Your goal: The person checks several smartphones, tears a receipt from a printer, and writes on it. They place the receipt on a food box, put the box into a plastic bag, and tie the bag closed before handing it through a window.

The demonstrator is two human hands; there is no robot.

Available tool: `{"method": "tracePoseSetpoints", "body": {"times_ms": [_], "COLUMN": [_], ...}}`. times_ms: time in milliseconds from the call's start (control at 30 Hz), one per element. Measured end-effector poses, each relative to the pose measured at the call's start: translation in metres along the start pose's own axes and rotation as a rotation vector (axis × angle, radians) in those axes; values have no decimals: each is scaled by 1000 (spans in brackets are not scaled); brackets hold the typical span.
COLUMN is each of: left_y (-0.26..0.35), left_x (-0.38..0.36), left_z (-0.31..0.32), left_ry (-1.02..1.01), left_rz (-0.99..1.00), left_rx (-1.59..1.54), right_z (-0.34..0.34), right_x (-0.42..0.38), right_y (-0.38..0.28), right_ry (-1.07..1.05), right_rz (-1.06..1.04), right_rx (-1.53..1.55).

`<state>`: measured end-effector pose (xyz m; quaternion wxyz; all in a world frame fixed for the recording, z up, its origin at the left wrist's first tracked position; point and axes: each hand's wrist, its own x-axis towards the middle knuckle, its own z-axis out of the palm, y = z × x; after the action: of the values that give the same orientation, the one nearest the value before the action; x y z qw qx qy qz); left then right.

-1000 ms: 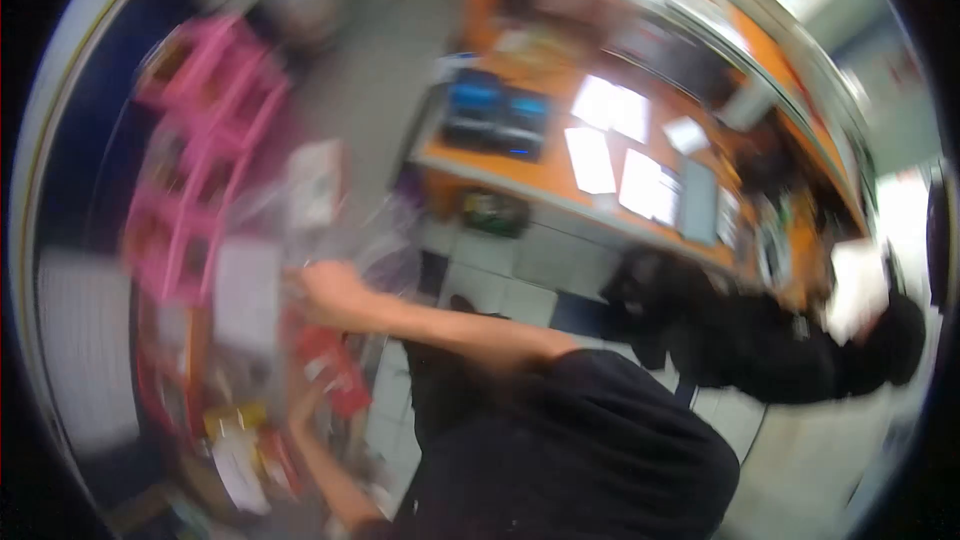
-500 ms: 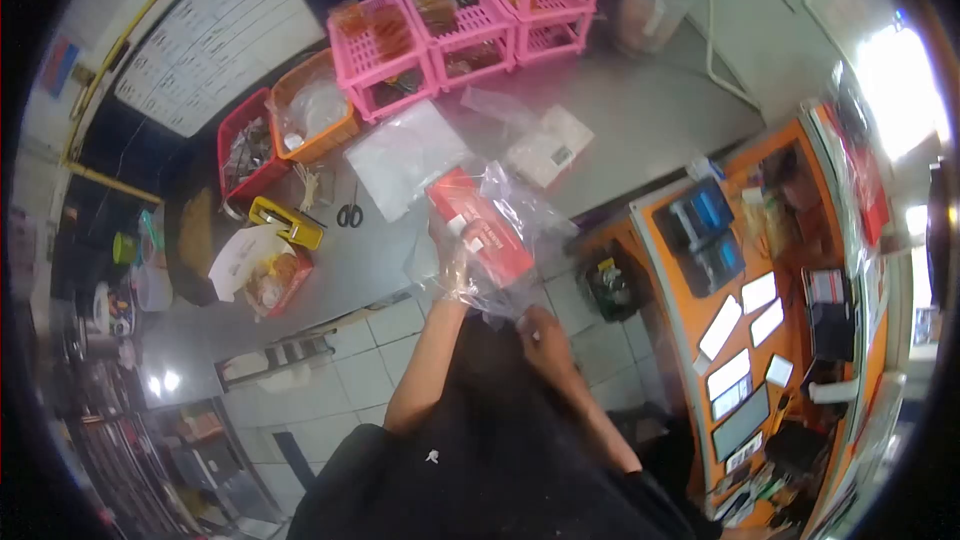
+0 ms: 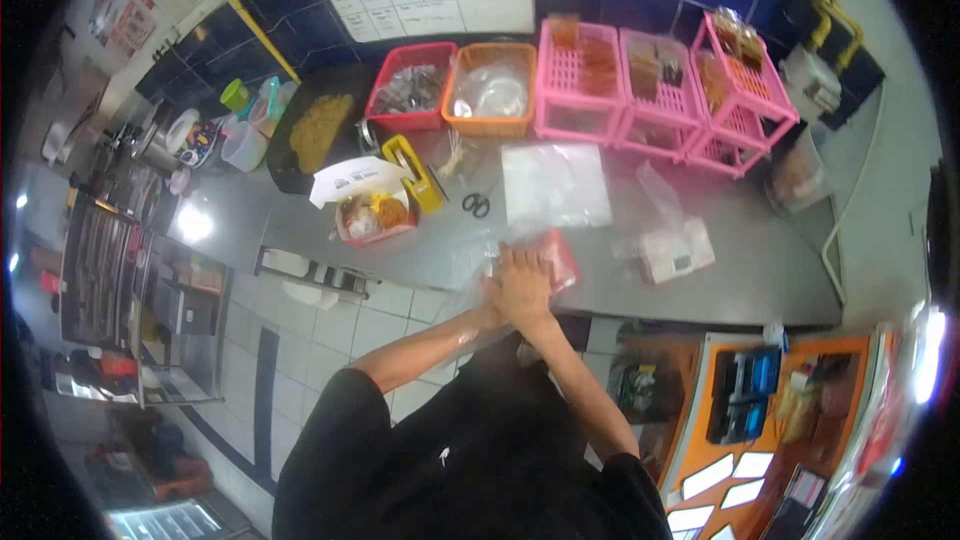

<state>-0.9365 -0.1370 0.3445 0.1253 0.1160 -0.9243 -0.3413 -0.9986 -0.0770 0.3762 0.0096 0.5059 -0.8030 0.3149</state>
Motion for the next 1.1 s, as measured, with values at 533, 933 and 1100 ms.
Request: {"method": "tracePoseSetpoints", "body": {"times_ms": [533, 933, 1100], "left_y": [-45, -69, -264], "left_x": [37, 196, 332], "left_z": [4, -228, -251], "left_ry": [-517, -449, 294], "left_rz": [41, -103, -226], "left_rx": [534, -171, 640], "right_z": [-53, -147, -146], "right_x": [90, 43, 77], "right_y": [54, 41, 29], "right_ry": [-198, -36, 55], "right_rz": [275, 1067, 903], "right_rx": [688, 781, 903]}}
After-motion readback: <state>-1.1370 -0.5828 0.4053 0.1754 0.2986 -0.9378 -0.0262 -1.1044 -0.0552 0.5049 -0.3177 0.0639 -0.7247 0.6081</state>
